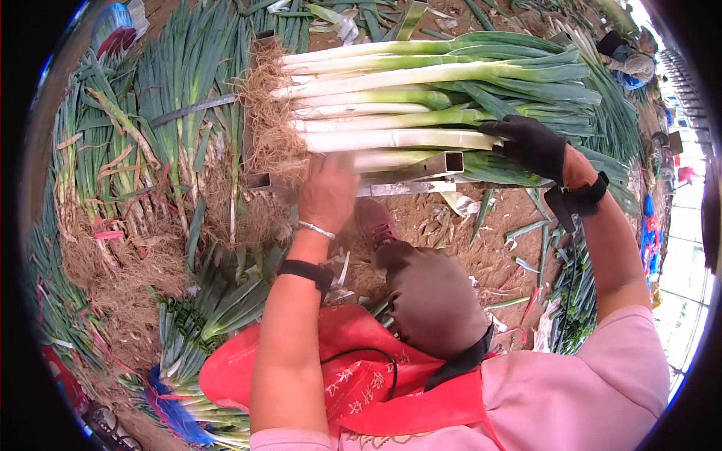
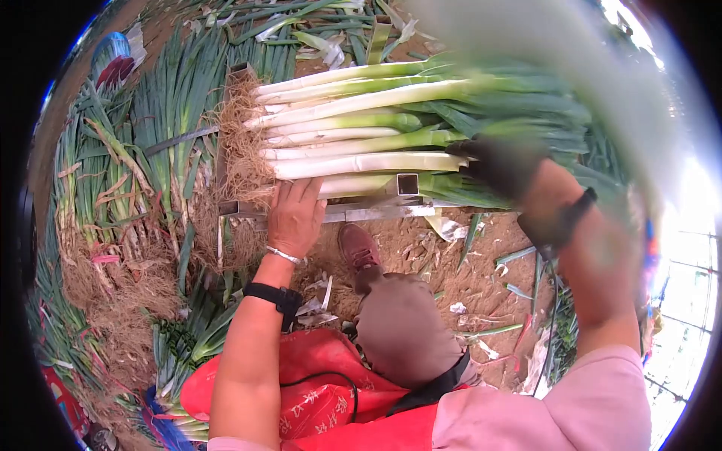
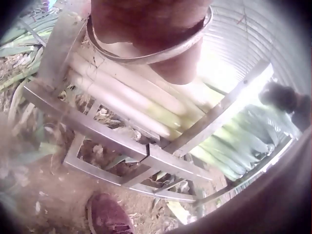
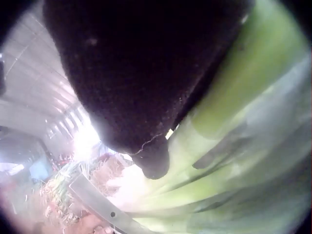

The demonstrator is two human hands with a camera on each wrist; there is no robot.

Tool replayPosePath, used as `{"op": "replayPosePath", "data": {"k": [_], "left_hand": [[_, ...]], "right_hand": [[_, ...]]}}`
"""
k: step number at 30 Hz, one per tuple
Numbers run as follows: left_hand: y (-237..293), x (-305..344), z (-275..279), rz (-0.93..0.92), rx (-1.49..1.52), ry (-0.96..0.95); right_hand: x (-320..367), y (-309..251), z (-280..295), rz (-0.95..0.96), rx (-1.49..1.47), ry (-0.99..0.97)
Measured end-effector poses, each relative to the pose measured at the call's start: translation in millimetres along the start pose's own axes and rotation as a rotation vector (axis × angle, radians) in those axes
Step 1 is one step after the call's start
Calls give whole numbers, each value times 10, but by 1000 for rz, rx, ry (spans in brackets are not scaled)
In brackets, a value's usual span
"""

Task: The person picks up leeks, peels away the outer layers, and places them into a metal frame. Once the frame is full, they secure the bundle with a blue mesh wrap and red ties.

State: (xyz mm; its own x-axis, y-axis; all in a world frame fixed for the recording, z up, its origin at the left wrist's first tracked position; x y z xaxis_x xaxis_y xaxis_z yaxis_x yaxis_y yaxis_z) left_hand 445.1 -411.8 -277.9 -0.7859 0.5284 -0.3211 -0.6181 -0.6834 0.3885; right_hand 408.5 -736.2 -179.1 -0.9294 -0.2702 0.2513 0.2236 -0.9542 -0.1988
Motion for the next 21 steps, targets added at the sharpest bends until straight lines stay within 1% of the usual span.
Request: {"op": "replayPosePath", "data": {"k": [1,2,3,5,6,7,8,9,11,12,14,15,17,20,21], "left_hand": [[-16,14,34,-31,22,23],[-63,57,19,-29,17,23],[-109,103,3,-2,75,38],[-143,150,-39,26,132,47],[-95,157,-6,-8,79,142],[-54,154,34,-42,23,241],[-41,135,39,-41,23,238],[-19,120,54,-40,7,235],[-17,97,73,-39,-3,238],[-25,104,83,-40,-3,232],[-8,103,91,-45,-1,230],[-18,105,88,-29,15,215],[-31,130,57,-5,33,192],[-32,116,1,14,-19,184],[-36,103,-5,10,-22,202]], "right_hand": [[-26,10,-16,8,-22,3],[-72,-43,5,16,-42,9],[-99,-99,42,21,-43,9],[-131,-303,191,69,154,13],[-137,-450,288,68,147,8],[-155,-600,420,33,262,-1],[-146,-726,549,-2,377,-9],[-63,-869,678,-4,375,-12],[81,-1137,908,102,453,68],[73,-1124,892,97,457,65],[-4,-1022,775,83,487,-8],[-95,-1019,738,79,487,-7],[-341,-1011,571,37,439,-132],[-547,-816,378,27,384,-138],[-532,-667,256,54,350,-103]]}}
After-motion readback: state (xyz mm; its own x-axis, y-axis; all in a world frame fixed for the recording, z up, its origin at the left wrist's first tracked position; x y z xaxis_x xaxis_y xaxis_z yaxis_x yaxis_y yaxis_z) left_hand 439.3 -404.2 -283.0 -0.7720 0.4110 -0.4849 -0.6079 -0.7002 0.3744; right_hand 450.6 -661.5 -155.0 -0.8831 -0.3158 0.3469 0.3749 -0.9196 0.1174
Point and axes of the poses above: each hand's wrist, its own x-axis away from the middle knuckle, its own z-axis out of the back of the hand, y = z × x, the point moved 5 cm from there along -x, towards the middle knuckle, and after that the axes turned 3 degrees about x, right-handed, at the moved point
